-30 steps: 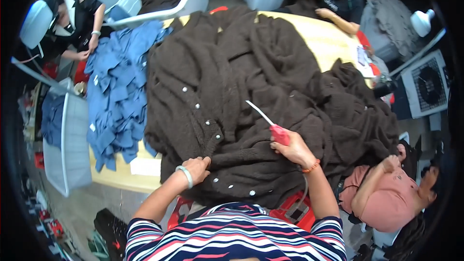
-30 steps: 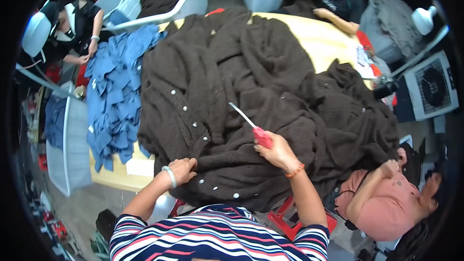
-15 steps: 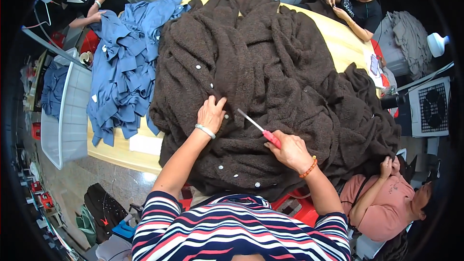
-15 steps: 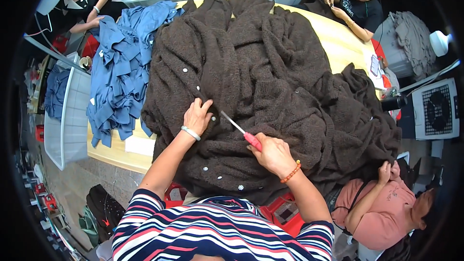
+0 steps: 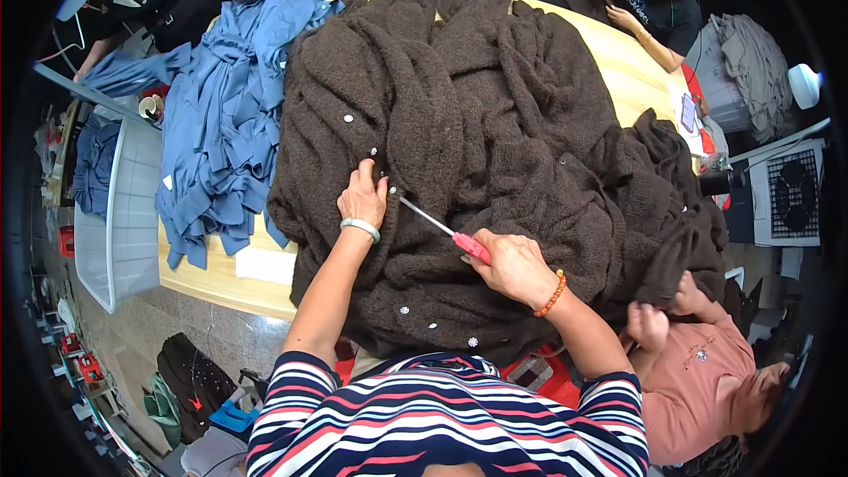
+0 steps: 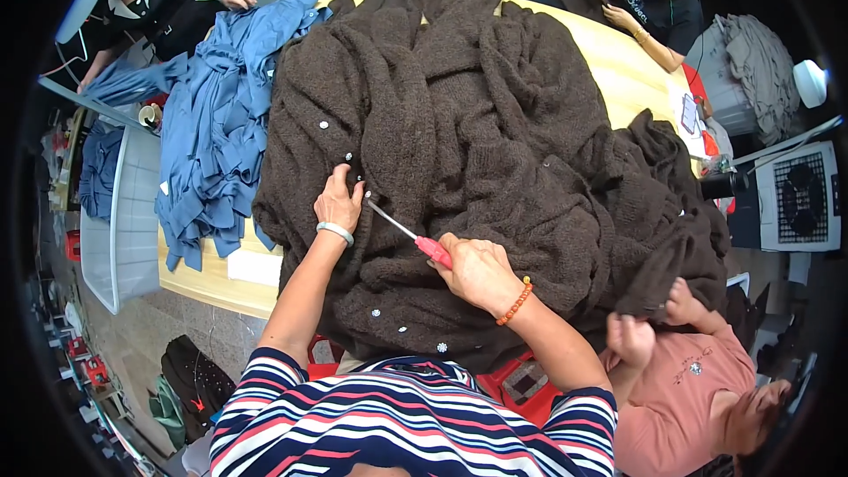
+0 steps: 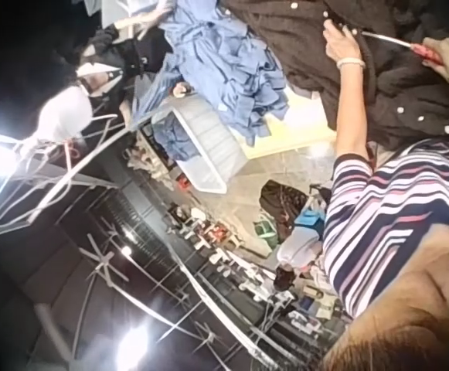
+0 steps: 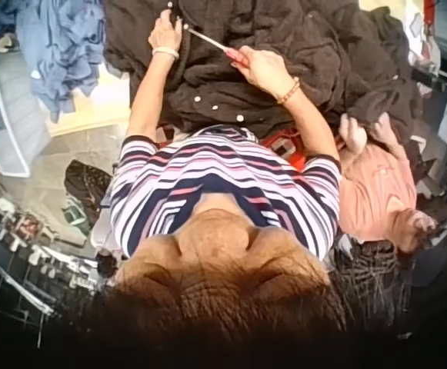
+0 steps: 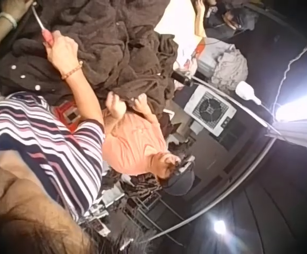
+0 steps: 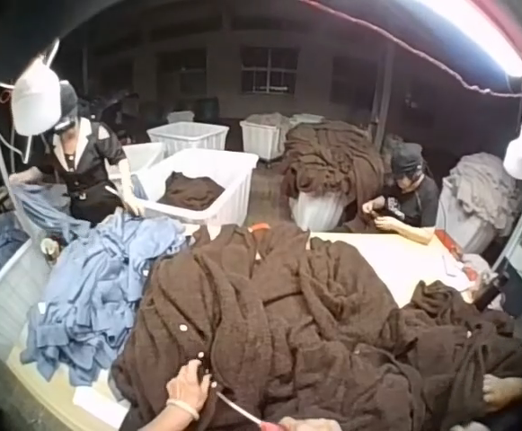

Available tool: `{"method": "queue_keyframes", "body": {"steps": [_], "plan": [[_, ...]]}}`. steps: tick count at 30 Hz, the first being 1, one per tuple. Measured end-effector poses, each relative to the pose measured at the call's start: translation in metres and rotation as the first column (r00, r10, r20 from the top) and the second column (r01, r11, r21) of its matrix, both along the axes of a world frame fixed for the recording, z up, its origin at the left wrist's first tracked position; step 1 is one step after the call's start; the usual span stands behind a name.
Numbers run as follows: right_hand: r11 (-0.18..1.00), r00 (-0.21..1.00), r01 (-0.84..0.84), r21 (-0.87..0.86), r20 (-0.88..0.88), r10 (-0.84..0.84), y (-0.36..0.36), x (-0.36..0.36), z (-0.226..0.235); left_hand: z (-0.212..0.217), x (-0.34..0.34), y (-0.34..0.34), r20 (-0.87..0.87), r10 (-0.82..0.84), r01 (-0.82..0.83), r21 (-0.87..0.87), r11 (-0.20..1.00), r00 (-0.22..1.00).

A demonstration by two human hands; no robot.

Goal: Trimming excess threads from manufactured sweaters using scissors.

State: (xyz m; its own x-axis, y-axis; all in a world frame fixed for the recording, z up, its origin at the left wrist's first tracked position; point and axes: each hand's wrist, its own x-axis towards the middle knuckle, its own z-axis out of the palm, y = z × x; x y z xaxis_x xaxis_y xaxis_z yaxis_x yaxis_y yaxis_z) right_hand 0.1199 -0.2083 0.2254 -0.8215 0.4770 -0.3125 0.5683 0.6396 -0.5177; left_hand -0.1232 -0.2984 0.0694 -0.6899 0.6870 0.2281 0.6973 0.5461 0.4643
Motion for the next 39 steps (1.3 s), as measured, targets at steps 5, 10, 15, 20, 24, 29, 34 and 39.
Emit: {"method": "queue_keyframes", "body": {"steps": [5, 10, 15, 20, 24, 29, 34, 39], "plan": [[1.0, 1.0, -0.003, 0.013, 0.022, 0.002, 0.003, -0.005, -0.006, -0.003, 0.001, 0.008, -0.328, -0.196, 0.124, -0.227, 0.966, 0.924], [0.999, 0.998, 0.022, 0.047, 0.058, -0.025, 0.002, -0.006, -0.006, 0.009, -0.005, 0.014, -0.513, -0.522, 0.325, -0.427, 0.844, 0.681], [0.992, 1.0, 0.021, 0.126, -0.022, -0.018, -0.007, -0.006, -0.019, -0.008, -0.028, 0.022, -0.263, -0.389, 0.281, -0.369, 0.886, 0.883], [0.998, 0.991, 0.048, 0.05, -0.131, -0.041, -0.028, -0.009, -0.019, -0.012, -0.038, -0.005, -0.007, -0.445, 0.445, -0.051, 0.894, 0.895], [0.975, 0.958, 0.22, 0.007, -0.19, -0.215, -0.046, 0.011, -0.001, 0.003, -0.022, -0.01, 0.176, -0.52, 0.524, 0.027, 0.851, 0.835], [0.937, 0.931, 0.343, 0.066, -0.155, -0.33, -0.065, 0.071, 0.046, 0.015, -0.006, -0.012, 0.013, -0.585, 0.576, -0.202, 0.793, 0.811], [0.804, 0.812, 0.57, 0.168, 0.034, -0.583, -0.07, 0.141, 0.089, 0.001, -0.008, -0.007, 0.005, -0.525, 0.513, -0.223, 0.829, 0.851], [0.729, 0.699, 0.597, 0.334, 0.228, -0.677, -0.065, 0.181, 0.09, -0.006, -0.008, -0.006, -0.004, -0.516, 0.501, -0.237, 0.833, 0.857]]}}
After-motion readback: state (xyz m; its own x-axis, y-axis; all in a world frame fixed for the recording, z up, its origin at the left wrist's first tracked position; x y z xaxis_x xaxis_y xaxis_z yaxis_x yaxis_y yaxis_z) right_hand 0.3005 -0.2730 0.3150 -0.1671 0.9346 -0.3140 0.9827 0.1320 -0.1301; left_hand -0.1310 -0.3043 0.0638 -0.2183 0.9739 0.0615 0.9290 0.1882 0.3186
